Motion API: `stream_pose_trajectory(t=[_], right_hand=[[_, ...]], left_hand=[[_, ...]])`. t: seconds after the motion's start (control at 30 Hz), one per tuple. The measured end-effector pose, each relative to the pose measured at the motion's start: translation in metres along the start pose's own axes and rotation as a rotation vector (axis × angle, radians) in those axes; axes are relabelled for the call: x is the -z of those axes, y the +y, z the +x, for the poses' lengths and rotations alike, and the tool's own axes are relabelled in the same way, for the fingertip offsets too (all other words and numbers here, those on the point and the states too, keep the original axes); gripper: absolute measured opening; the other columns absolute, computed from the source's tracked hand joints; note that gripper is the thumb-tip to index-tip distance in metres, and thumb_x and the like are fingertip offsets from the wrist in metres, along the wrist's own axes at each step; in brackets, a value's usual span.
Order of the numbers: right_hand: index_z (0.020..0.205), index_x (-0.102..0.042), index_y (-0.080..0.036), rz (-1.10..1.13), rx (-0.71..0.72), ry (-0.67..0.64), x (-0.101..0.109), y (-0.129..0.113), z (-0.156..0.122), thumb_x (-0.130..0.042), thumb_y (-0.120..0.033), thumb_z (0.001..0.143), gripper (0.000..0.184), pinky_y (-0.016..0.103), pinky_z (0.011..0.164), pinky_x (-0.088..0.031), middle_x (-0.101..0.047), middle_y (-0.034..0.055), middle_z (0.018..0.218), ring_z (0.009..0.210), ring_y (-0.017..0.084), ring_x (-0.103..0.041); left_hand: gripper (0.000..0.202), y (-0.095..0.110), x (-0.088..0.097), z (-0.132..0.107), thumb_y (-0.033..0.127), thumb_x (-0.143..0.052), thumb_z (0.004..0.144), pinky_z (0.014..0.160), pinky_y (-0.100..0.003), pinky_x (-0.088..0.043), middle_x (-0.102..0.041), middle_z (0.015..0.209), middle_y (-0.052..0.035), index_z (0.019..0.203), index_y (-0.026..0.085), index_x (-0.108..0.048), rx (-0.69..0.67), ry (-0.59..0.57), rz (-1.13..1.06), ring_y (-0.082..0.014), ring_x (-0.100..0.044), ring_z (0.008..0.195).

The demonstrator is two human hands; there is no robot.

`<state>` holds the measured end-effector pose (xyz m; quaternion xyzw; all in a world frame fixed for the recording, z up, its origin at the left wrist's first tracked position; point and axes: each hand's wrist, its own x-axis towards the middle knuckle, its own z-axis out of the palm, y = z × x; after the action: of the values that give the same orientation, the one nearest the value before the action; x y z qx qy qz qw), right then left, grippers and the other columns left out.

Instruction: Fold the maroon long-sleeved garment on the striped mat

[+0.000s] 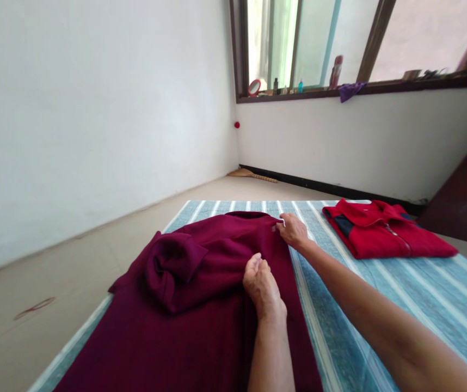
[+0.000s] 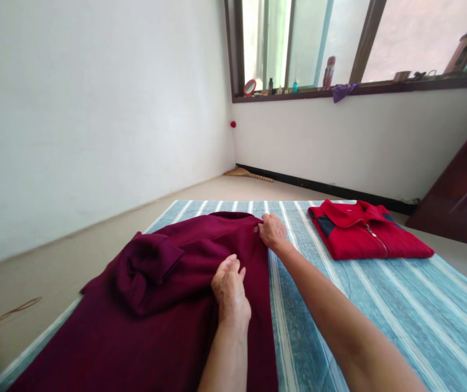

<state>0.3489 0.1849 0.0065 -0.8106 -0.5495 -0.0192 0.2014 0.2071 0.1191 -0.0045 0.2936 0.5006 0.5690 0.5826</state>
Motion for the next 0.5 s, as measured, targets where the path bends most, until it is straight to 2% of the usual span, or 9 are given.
stream_pose_trajectory(t=[0.07, 0.13, 0.23, 0.37, 0.5], right_hand=[[0.111, -0.058, -0.020, 0.015, 0.091, 0.001, 0.002, -0.004, -0.018, -0.041, -0.031, 0.096, 0.025, 0.032, 0.087, -0.041, -0.059, 0.0087, 0.113, 0.103, 0.021, -0.056], [0.108, -0.059, -0.021, 0.034, 0.183, -0.026, 0.000, -0.006, -0.033, -0.045, -0.033, 0.094, 0.023, 0.029, 0.087, -0.039, -0.061, 0.0064, 0.110, 0.104, 0.020, -0.055], [0.106, -0.059, -0.019, 0.058, 0.274, -0.074, -0.007, -0.005, -0.046, -0.049, -0.037, 0.093, 0.024, 0.030, 0.089, -0.038, -0.060, 0.0072, 0.110, 0.104, 0.021, -0.055], [0.112, -0.056, -0.018, 0.101, 0.313, -0.093, -0.015, 0.002, -0.047, -0.045, -0.039, 0.095, 0.029, 0.034, 0.096, -0.033, -0.056, 0.0103, 0.120, 0.112, 0.022, -0.051], [0.110, -0.057, -0.018, 0.172, 0.305, -0.103, -0.015, 0.003, -0.045, -0.046, -0.040, 0.095, 0.028, 0.033, 0.097, -0.033, -0.056, 0.0094, 0.119, 0.112, 0.020, -0.050]], left_hand=[[0.026, 0.004, -0.001, -0.002, 0.010, -0.048, 0.081, 0.093, -0.034, -0.050, -0.065, 0.114, -0.0163, 0.104, 0.010, -0.061, 0.021, 0.003, -0.029, -0.0197, -0.064, 0.104], [0.026, 0.005, -0.001, -0.003, 0.011, -0.048, 0.082, 0.093, -0.034, -0.050, -0.065, 0.112, -0.0146, 0.104, 0.011, -0.061, 0.023, -0.001, -0.030, -0.0189, -0.064, 0.103], [0.025, 0.007, 0.000, -0.004, 0.011, -0.049, 0.081, 0.093, -0.036, -0.050, -0.065, 0.111, -0.0141, 0.103, 0.012, -0.062, 0.031, -0.002, -0.050, -0.0195, -0.064, 0.104], [0.022, 0.015, 0.003, -0.003, 0.012, -0.052, 0.078, 0.091, -0.038, -0.051, -0.065, 0.112, -0.0163, 0.097, 0.012, -0.063, 0.109, -0.027, -0.132, -0.0230, -0.062, 0.108], [0.014, 0.030, 0.006, -0.003, 0.012, -0.053, 0.077, 0.089, -0.037, -0.052, -0.067, 0.103, -0.0168, 0.088, 0.012, -0.062, 0.174, -0.049, -0.197, -0.0238, -0.064, 0.103]])
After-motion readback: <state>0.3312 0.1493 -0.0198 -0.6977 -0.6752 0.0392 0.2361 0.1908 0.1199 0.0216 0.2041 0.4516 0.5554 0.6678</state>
